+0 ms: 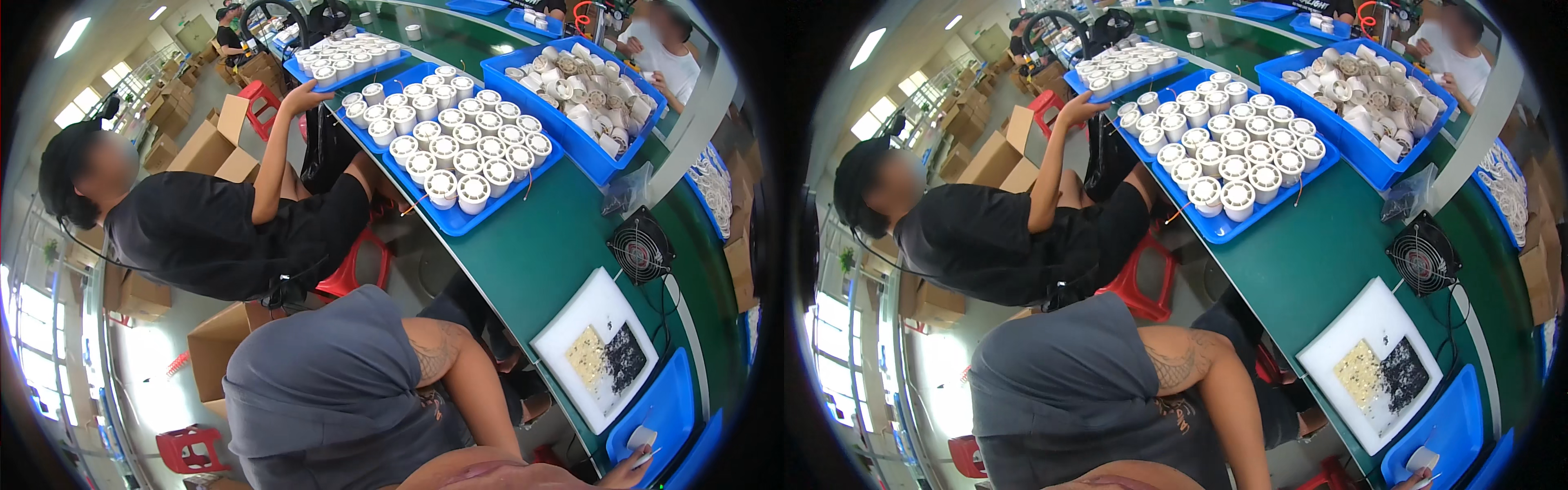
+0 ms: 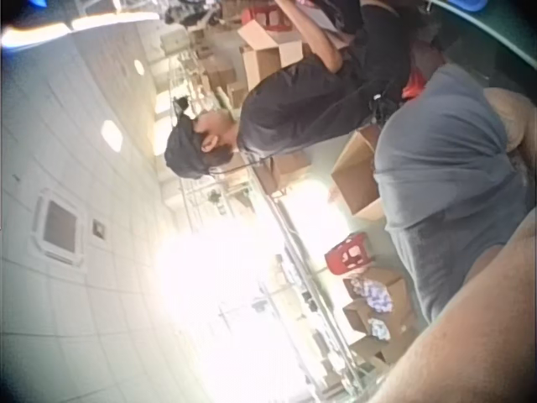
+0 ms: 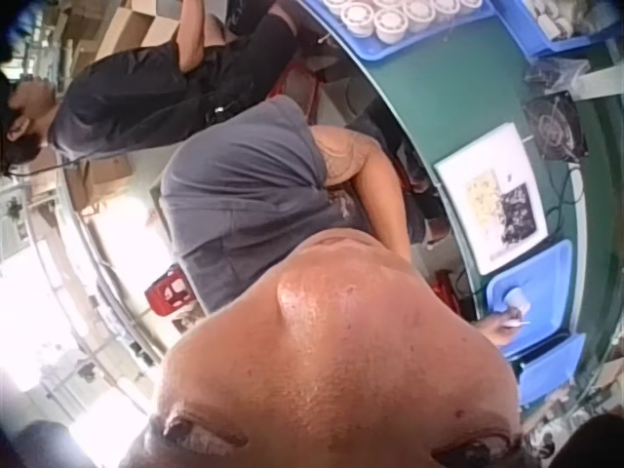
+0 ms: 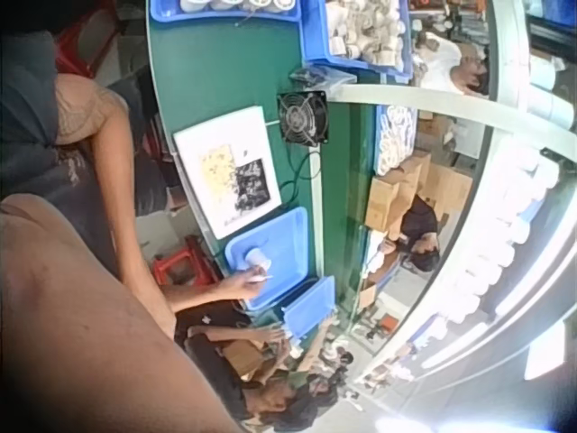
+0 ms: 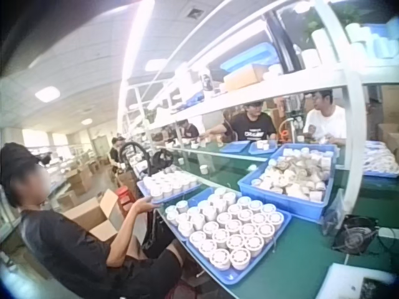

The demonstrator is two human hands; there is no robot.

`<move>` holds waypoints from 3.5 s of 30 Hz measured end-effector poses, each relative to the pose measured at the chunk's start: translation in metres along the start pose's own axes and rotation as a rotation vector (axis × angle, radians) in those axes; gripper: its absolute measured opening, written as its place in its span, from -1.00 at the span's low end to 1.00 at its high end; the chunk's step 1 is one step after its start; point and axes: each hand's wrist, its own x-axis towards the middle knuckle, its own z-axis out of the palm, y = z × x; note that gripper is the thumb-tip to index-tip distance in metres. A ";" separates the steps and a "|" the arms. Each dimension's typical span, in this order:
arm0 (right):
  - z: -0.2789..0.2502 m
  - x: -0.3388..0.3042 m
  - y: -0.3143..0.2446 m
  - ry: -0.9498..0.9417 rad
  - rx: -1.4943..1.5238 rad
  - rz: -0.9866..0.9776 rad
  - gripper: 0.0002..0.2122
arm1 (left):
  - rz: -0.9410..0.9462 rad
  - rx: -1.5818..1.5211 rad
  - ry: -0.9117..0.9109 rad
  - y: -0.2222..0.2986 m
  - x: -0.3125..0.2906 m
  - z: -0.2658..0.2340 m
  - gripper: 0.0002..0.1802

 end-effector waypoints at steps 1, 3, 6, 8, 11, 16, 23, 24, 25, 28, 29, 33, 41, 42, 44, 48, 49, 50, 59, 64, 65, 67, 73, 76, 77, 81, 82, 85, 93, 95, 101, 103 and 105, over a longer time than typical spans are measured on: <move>0.000 -0.001 0.008 -0.004 -0.003 -0.002 -0.75 | -0.027 0.001 -0.003 0.002 -0.002 -0.003 -0.70; 0.004 -0.004 0.016 0.058 0.053 0.138 -0.74 | -0.092 0.015 -0.001 0.003 -0.012 -0.014 -0.70; 0.010 -0.015 0.002 0.235 0.187 0.130 -0.71 | -0.052 0.121 0.089 0.005 -0.052 -0.045 -0.68; 0.009 -0.028 -0.023 0.225 0.163 0.185 -0.71 | 0.014 0.484 0.385 0.009 -0.086 -0.065 -0.73; 0.018 -0.053 -0.070 0.238 0.166 0.200 -0.72 | -0.048 0.406 0.517 0.027 -0.132 -0.080 -0.78; 0.045 -0.080 -0.113 -0.180 0.779 0.354 -0.70 | -0.037 0.555 0.876 0.061 -0.159 -0.082 -0.35; 0.106 -0.087 -0.148 -0.389 1.069 0.252 -0.77 | -0.048 0.450 0.909 0.061 -0.158 -0.097 -0.19; 0.107 -0.084 -0.154 -0.464 1.128 0.258 -0.76 | 0.027 0.636 0.896 0.060 -0.160 -0.100 -0.21; 0.107 -0.084 -0.161 -0.465 1.125 0.260 -0.76 | 0.074 0.823 0.895 0.059 -0.161 -0.102 -0.23; 0.107 -0.079 -0.176 -0.296 1.078 0.372 -0.77 | -0.028 0.379 0.946 0.060 -0.163 -0.102 -0.25; 0.106 -0.075 -0.177 -0.372 1.075 0.359 -0.74 | -0.043 0.369 0.958 0.062 -0.164 -0.102 -0.25; 0.109 -0.067 -0.176 -0.400 1.043 0.302 -0.59 | -0.001 0.437 1.037 0.068 -0.163 -0.106 -0.30; 0.112 -0.067 -0.165 -0.446 1.106 0.177 -0.45 | 0.019 0.632 0.855 0.071 -0.162 -0.112 -0.07; 0.110 -0.067 -0.165 -0.416 1.102 0.167 -0.45 | 0.043 0.551 0.786 0.070 -0.164 -0.111 -0.02; 0.108 -0.066 -0.166 -0.424 1.082 0.189 -0.45 | 0.066 0.412 0.670 0.068 -0.165 -0.109 0.07; 0.105 -0.066 -0.170 -0.421 0.894 0.095 -0.53 | 0.000 -0.097 0.817 0.064 -0.160 -0.105 -0.05; 0.103 -0.067 -0.172 -0.471 0.790 0.141 -0.55 | -0.031 -0.096 0.853 0.064 -0.159 -0.105 -0.05; 0.103 -0.065 -0.174 -0.510 0.741 0.194 -0.45 | -0.025 -0.022 0.933 0.066 -0.157 -0.105 -0.14; 0.099 -0.050 -0.163 -0.263 1.046 0.200 -0.82 | 0.145 1.418 1.227 0.098 -0.179 -0.119 -0.45; 0.091 -0.051 -0.138 -0.097 1.129 0.349 -0.78 | 0.120 1.902 1.449 0.100 -0.197 -0.132 -0.44; 0.089 -0.053 -0.135 -0.064 1.128 0.391 -0.73 | 0.024 1.765 1.478 0.102 -0.200 -0.131 -0.41; 0.088 -0.053 -0.130 -0.067 1.123 0.392 -0.62 | -0.093 1.674 1.520 0.110 -0.208 -0.132 -0.38; 0.094 -0.049 -0.120 -0.124 1.124 0.290 -0.65 | -0.052 1.678 1.545 0.116 -0.217 -0.135 -0.27; 0.093 -0.049 -0.114 -0.242 1.181 0.221 -0.69 | -0.051 1.906 1.570 0.119 -0.226 -0.133 -0.23; 0.093 -0.050 -0.113 -0.249 1.161 0.246 -0.69 | -0.011 1.830 1.525 0.120 -0.230 -0.134 -0.31; 0.093 -0.050 -0.111 -0.238 1.141 0.261 -0.69 | 0.327 0.219 1.384 0.120 -0.240 -0.141 -0.39; 0.093 -0.050 -0.112 -0.241 1.137 0.267 -0.68 | 0.369 0.067 1.159 0.121 -0.243 -0.145 -0.32; 0.095 -0.051 -0.119 -0.167 1.084 0.272 -0.55 | 0.329 -0.120 1.239 0.114 -0.240 -0.146 -0.34; 0.093 -0.042 -0.135 -0.069 0.995 0.135 -0.41 | 0.338 -0.273 1.312 0.104 -0.237 -0.154 -0.39; 0.095 -0.039 -0.133 0.012 0.888 0.232 -0.51 | 0.319 -0.284 1.274 0.098 -0.238 -0.159 -0.39; 0.113 -0.038 -0.132 0.033 0.922 0.247 -0.66 | 0.401 -0.524 1.178 0.075 -0.250 -0.167 -0.25; 0.114 -0.035 -0.136 -0.015 0.893 0.194 -0.69 | 0.429 -0.596 1.157 0.068 -0.253 -0.166 -0.29; 0.115 -0.030 -0.144 -0.051 0.885 0.214 -0.76 | 0.464 -0.639 1.127 0.064 -0.254 -0.166 -0.32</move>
